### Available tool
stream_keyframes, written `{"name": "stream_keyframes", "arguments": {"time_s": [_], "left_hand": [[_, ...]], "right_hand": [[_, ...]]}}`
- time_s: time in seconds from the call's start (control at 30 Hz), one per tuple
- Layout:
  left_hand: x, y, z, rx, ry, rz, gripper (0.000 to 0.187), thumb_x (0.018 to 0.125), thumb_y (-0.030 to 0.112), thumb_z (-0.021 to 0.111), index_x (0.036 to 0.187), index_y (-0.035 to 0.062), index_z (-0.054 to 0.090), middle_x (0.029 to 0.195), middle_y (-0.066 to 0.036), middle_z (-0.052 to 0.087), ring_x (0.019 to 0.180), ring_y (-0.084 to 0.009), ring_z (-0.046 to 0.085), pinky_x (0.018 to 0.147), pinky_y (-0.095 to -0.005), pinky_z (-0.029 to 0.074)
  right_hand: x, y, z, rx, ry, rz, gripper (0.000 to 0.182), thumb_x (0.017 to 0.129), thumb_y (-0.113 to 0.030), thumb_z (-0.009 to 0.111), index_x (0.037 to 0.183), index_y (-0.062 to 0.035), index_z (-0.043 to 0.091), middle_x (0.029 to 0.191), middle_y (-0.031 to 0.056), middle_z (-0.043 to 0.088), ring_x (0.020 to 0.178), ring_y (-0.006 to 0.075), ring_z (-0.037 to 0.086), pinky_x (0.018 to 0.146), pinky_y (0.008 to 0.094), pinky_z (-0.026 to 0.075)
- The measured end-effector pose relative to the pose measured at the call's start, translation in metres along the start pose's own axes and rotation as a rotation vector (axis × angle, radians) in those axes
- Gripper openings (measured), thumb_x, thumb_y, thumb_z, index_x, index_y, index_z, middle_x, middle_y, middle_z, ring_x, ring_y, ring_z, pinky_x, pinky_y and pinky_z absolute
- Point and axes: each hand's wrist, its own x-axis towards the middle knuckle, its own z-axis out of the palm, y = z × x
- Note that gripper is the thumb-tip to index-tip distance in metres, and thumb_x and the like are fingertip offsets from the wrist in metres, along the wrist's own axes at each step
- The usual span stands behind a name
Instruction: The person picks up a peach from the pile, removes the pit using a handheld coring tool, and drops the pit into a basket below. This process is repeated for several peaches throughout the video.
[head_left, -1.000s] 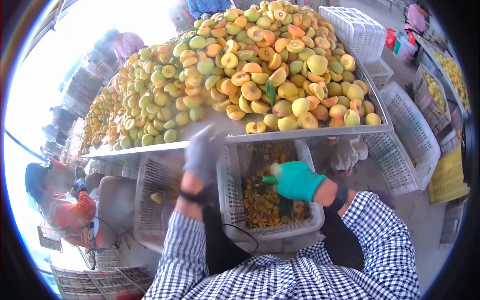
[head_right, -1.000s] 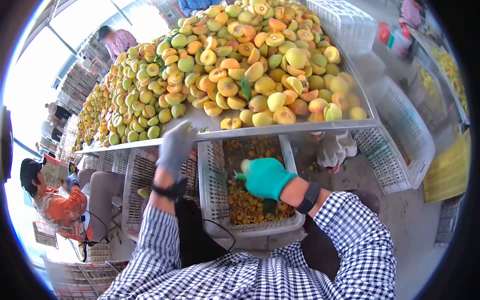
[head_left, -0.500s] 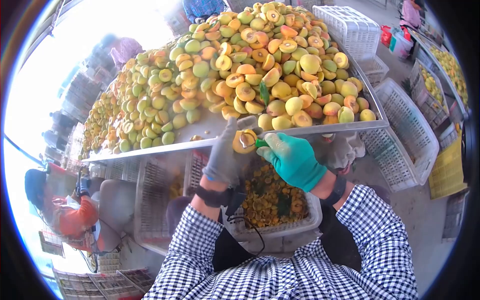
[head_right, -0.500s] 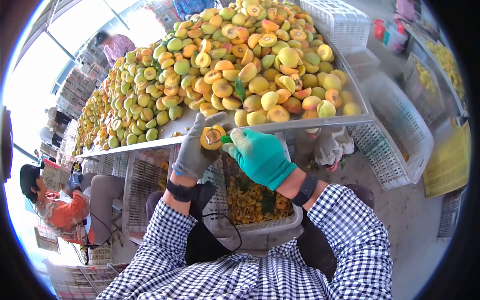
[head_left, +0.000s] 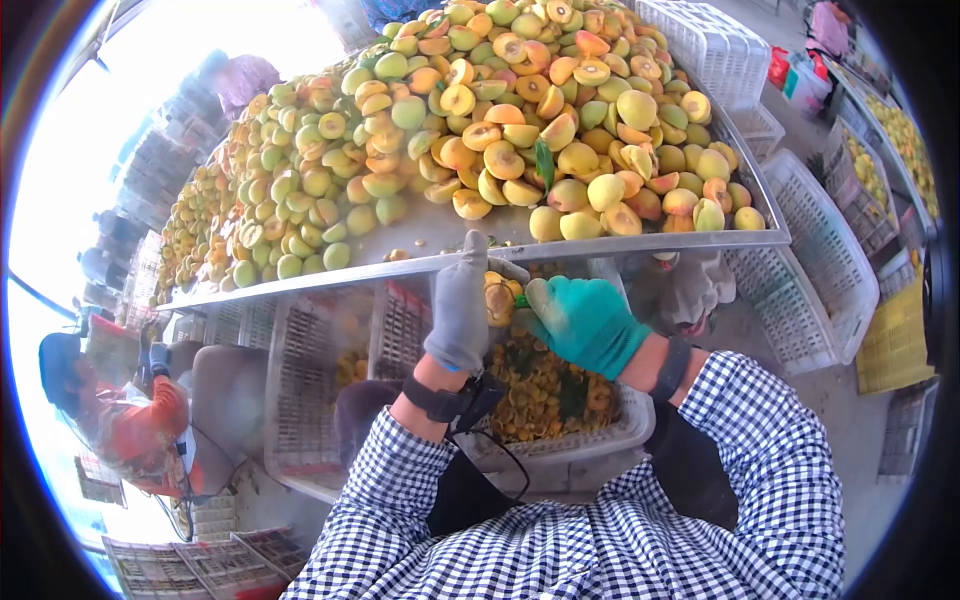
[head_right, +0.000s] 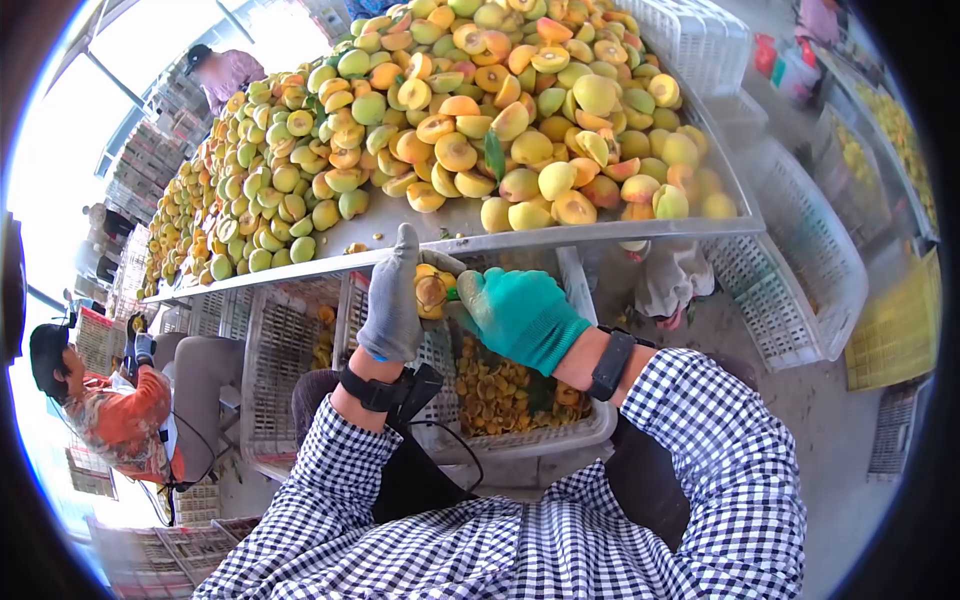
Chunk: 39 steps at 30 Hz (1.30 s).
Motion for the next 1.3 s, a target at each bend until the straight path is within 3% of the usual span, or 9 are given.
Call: {"name": "stream_keyframes", "arguments": {"time_s": [0.4, 0.53, 0.67, 0.8, 0.87, 0.9, 1.03, 1.17, 1.3], "left_hand": [[-0.019, 0.017, 0.017, -0.162, 0.115, 0.184, 0.049, 0.104, 0.037, 0.052, 0.081, -0.0034, 0.069, 0.073, -0.006, 0.066, 0.066, -0.0127, 0.061, 0.063, -0.0252, 0.049], [-0.017, 0.015, 0.002, 0.051, -0.135, 0.202, 0.046, 0.102, 0.035, 0.054, 0.082, -0.0039, 0.069, 0.075, -0.009, 0.067, 0.067, -0.0151, 0.063, 0.065, -0.028, 0.051], [-0.011, 0.019, -0.006, 0.19, -0.294, 0.176, 0.048, 0.101, 0.037, 0.055, 0.08, -0.0038, 0.069, 0.074, -0.008, 0.068, 0.066, -0.0156, 0.064, 0.063, -0.0291, 0.052], [-0.032, 0.039, -0.052, 1.833, 0.197, 0.406, 0.036, 0.097, 0.042, 0.054, 0.079, 0.018, 0.073, 0.07, -0.004, 0.07, 0.067, -0.0234, 0.071, 0.06, -0.0421, 0.053], [-0.03, 0.054, -0.095, 2.031, 0.367, -0.042, 0.038, 0.093, 0.048, 0.057, 0.094, 0.0131, 0.074, 0.093, -0.013, 0.07, 0.098, -0.0289, 0.068, 0.076, -0.0446, 0.053], [-0.021, 0.035, -0.118, 2.148, 0.539, 0.116, 0.041, 0.093, 0.046, 0.059, 0.105, 0.0097, 0.071, 0.105, -0.019, 0.068, 0.112, -0.0349, 0.061, 0.082, -0.045, 0.052], [0.066, 0.037, -0.056, 1.304, 0.225, 0.326, 0.045, 0.089, 0.037, 0.066, 0.115, -0.0007, 0.064, 0.098, -0.021, 0.071, 0.096, -0.0399, 0.066, 0.081, -0.0455, 0.053], [0.169, -0.008, -0.023, 1.324, 0.233, 0.175, 0.044, 0.081, 0.027, 0.071, 0.111, -0.0038, 0.064, 0.099, -0.027, 0.07, 0.092, -0.0413, 0.068, 0.08, -0.0457, 0.053], [0.158, -0.002, -0.049, 0.904, 0.013, 0.054, 0.044, 0.074, 0.016, 0.071, 0.112, -0.0039, 0.064, 0.086, -0.011, 0.07, 0.07, -0.0223, 0.066, 0.058, -0.0342, 0.052]], "right_hand": [[0.012, -0.005, 0.013, 0.821, 0.031, 0.162, 0.035, 0.098, -0.033, 0.061, 0.095, 0.0015, 0.061, 0.067, 0.0156, 0.065, 0.063, 0.0337, 0.067, 0.055, 0.0436, 0.049], [0.002, -0.003, -0.008, 1.577, -0.658, 0.571, 0.054, 0.102, -0.053, 0.047, 0.091, -0.0024, 0.062, 0.06, 0.0031, 0.057, 0.039, 0.0133, 0.049, 0.037, 0.0309, 0.04], [-0.002, -0.013, -0.007, 2.259, -0.948, 0.83, 0.059, 0.101, -0.058, 0.044, 0.083, -0.0055, 0.063, 0.057, 0.0039, 0.053, 0.034, 0.0111, 0.042, 0.033, 0.0261, 0.034], [0.004, 0.001, -0.014, 1.071, -0.901, 0.496, 0.054, 0.096, -0.053, 0.056, 0.079, -0.0028, 0.065, 0.062, 0.0077, 0.061, 0.049, 0.0199, 0.059, 0.047, 0.0376, 0.048], [-0.024, 0.025, 0.019, 0.386, -0.658, 0.209, 0.043, 0.093, -0.043, 0.06, 0.081, -0.0019, 0.065, 0.067, 0.0118, 0.066, 0.06, 0.027, 0.065, 0.054, 0.0412, 0.05], [-0.035, 0.031, 0.026, 0.049, -0.527, 0.075, 0.038, 0.092, -0.038, 0.061, 0.081, -0.0014, 0.065, 0.07, 0.0138, 0.068, 0.065, 0.0305, 0.069, 0.057, 0.043, 0.051], [-0.02, 0.024, 0.001, 0.251, -0.411, 0.272, 0.024, 0.088, -0.026, 0.063, 0.088, -0.0018, 0.062, 0.076, 0.0197, 0.068, 0.075, 0.0394, 0.068, 0.062, 0.0481, 0.052], [-0.019, 0.032, -0.011, 0.435, -0.155, 0.28, 0.027, 0.088, -0.025, 0.067, 0.096, -0.0003, 0.06, 0.079, 0.0217, 0.067, 0.075, 0.0418, 0.066, 0.065, 0.0501, 0.051], [-0.011, 0.043, -0.016, 0.56, 0.085, 0.296, 0.025, 0.09, -0.023, 0.068, 0.096, -0.0003, 0.06, 0.081, 0.0205, 0.068, 0.076, 0.0401, 0.066, 0.063, 0.0478, 0.051]]}}
